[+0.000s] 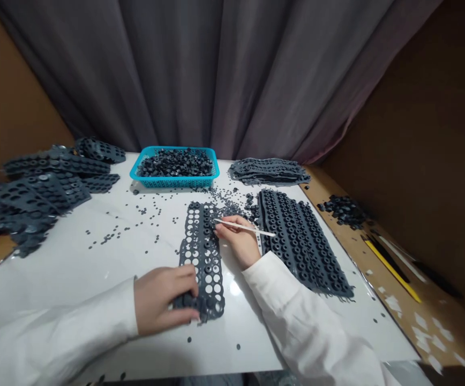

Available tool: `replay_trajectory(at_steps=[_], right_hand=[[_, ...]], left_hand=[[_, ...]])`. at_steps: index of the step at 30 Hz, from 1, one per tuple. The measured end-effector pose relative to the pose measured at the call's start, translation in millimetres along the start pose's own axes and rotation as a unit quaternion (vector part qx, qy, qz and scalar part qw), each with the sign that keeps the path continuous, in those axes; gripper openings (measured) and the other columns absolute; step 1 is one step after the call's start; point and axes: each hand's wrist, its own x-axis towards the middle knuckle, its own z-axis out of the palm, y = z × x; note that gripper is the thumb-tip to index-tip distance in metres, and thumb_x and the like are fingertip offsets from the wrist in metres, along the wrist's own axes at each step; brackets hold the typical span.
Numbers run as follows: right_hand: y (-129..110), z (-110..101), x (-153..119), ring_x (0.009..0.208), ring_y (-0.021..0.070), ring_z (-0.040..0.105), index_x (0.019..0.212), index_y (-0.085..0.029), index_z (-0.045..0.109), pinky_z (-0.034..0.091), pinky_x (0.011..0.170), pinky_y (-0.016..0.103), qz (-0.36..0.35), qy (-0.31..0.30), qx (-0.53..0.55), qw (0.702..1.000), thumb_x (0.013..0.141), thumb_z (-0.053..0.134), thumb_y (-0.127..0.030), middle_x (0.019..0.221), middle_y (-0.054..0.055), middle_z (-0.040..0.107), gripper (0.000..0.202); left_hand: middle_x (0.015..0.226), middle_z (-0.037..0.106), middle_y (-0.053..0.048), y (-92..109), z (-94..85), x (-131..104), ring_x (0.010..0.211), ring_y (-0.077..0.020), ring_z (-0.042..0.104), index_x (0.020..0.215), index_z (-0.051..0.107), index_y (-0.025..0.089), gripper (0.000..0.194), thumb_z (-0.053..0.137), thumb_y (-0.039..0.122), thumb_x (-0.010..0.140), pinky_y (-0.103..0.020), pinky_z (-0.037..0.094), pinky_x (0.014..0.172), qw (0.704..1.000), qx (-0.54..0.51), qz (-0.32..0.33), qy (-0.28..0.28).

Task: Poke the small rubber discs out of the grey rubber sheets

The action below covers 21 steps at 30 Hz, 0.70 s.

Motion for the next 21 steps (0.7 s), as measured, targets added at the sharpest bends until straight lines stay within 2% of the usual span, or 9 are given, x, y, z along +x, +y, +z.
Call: replay_trajectory(at_steps=[2, 3, 6, 7, 8, 10, 13, 16, 21], right_hand=[[3, -1, 0, 0.056, 0.0154, 0.064, 0.072, -0.019, 0.053, 0.053, 0.056, 0.028, -0.003, 0.011, -0.013, 1.0, 0.064, 0.073, -0.038, 0.062, 0.0, 0.066, 0.029], [5, -2, 0, 0.053, 0.0151, 0.063, 0.07, -0.02, 0.049, 0.052, 0.053, 0.027, -0.007, 0.018, -0.022, 1.0, 0.067, 0.07, -0.038, 0.058, -0.001, 0.064, 0.028], [11, -3, 0, 0.044, 0.0128, 0.056, 0.065, -0.022, 0.041, 0.044, 0.044, 0.023, -0.032, 0.028, -0.051, 0.998, 0.071, 0.064, -0.035, 0.049, -0.005, 0.057, 0.027], [14, -3, 1, 0.042, 0.012, 0.053, 0.064, -0.022, 0.04, 0.042, 0.042, 0.022, -0.042, 0.025, -0.064, 0.997, 0.072, 0.063, -0.034, 0.047, -0.006, 0.054, 0.027], [15, -3, 1, 0.041, 0.0115, 0.052, 0.064, -0.023, 0.039, 0.041, 0.042, 0.021, -0.05, 0.018, -0.079, 0.995, 0.073, 0.061, -0.033, 0.047, -0.006, 0.053, 0.026], [18, -4, 1, 0.042, 0.0115, 0.051, 0.066, -0.023, 0.04, 0.041, 0.042, 0.021, -0.061, 0.002, -0.112, 0.992, 0.074, 0.059, -0.032, 0.049, -0.006, 0.054, 0.023], [18, -5, 1, 0.043, 0.0133, 0.054, 0.072, -0.023, 0.042, 0.042, 0.042, 0.022, -0.059, -0.017, -0.139, 0.988, 0.075, 0.056, -0.033, 0.05, -0.006, 0.055, 0.018], [17, -5, 1, 0.044, 0.0146, 0.057, 0.072, -0.023, 0.041, 0.043, 0.043, 0.023, -0.057, -0.033, -0.158, 0.985, 0.076, 0.054, -0.032, 0.052, -0.005, 0.059, 0.016], [15, -4, 1, 0.045, 0.0149, 0.06, 0.066, -0.023, 0.04, 0.042, 0.044, 0.022, -0.08, -0.035, -0.209, 0.974, 0.076, 0.053, -0.027, 0.05, -0.005, 0.059, 0.016]], left_hand=[[0.076, 0.059, -0.004, -12, -17.8, 17, 0.069, -0.0152, 0.056, 0.077, 0.061, 0.017, 0.025, 0.053, 0.04, 0.083, -0.025, 0.041, 0.062, 0.995, -0.086, -0.048, 0.01], [0.07, 0.059, -0.003, -19, -26.0, 26, 0.064, -0.0143, 0.055, 0.073, 0.061, 0.016, 0.027, 0.054, 0.041, 0.082, -0.024, 0.04, 0.058, 0.988, -0.131, -0.081, -0.008], [0.062, 0.061, -0.002, -42, -42.9, 48, 0.059, -0.0139, 0.056, 0.071, 0.062, 0.015, 0.039, 0.047, 0.048, 0.084, -0.024, 0.041, 0.058, 0.944, -0.281, -0.116, -0.128], [0.062, 0.062, -0.002, -48, -45.5, 54, 0.058, -0.0138, 0.056, 0.073, 0.062, 0.015, 0.038, 0.048, 0.048, 0.084, -0.024, 0.041, 0.058, 0.939, -0.288, -0.122, -0.14], [0.062, 0.062, -0.002, -54, -46.6, 59, 0.057, -0.0132, 0.055, 0.075, 0.062, 0.015, 0.035, 0.049, 0.047, 0.083, -0.023, 0.041, 0.057, 0.947, -0.267, -0.13, -0.126], [0.064, 0.06, 0.0, -62, -44.9, 68, 0.056, -0.0123, 0.052, 0.08, 0.062, 0.015, 0.025, 0.056, 0.039, 0.079, -0.023, 0.039, 0.056, 0.978, -0.154, -0.135, -0.047], [0.073, 0.06, -0.002, -68, -37.4, 80, 0.065, -0.0148, 0.055, 0.086, 0.062, 0.016, 0.017, 0.06, 0.03, 0.076, -0.025, 0.041, 0.063, 0.995, 0.031, -0.086, 0.04], [0.078, 0.061, -0.003, -70, -31.3, 89, 0.072, -0.0176, 0.057, 0.087, 0.062, 0.017, 0.015, 0.059, 0.027, 0.076, -0.027, 0.043, 0.067, 0.992, 0.105, -0.055, 0.031], [0.074, 0.062, -0.002, -68, -32.2, 98, 0.071, -0.0173, 0.058, 0.092, 0.064, 0.02, 0.018, 0.057, 0.023, 0.075, -0.025, 0.042, 0.064, 0.988, 0.148, -0.032, -0.013]])
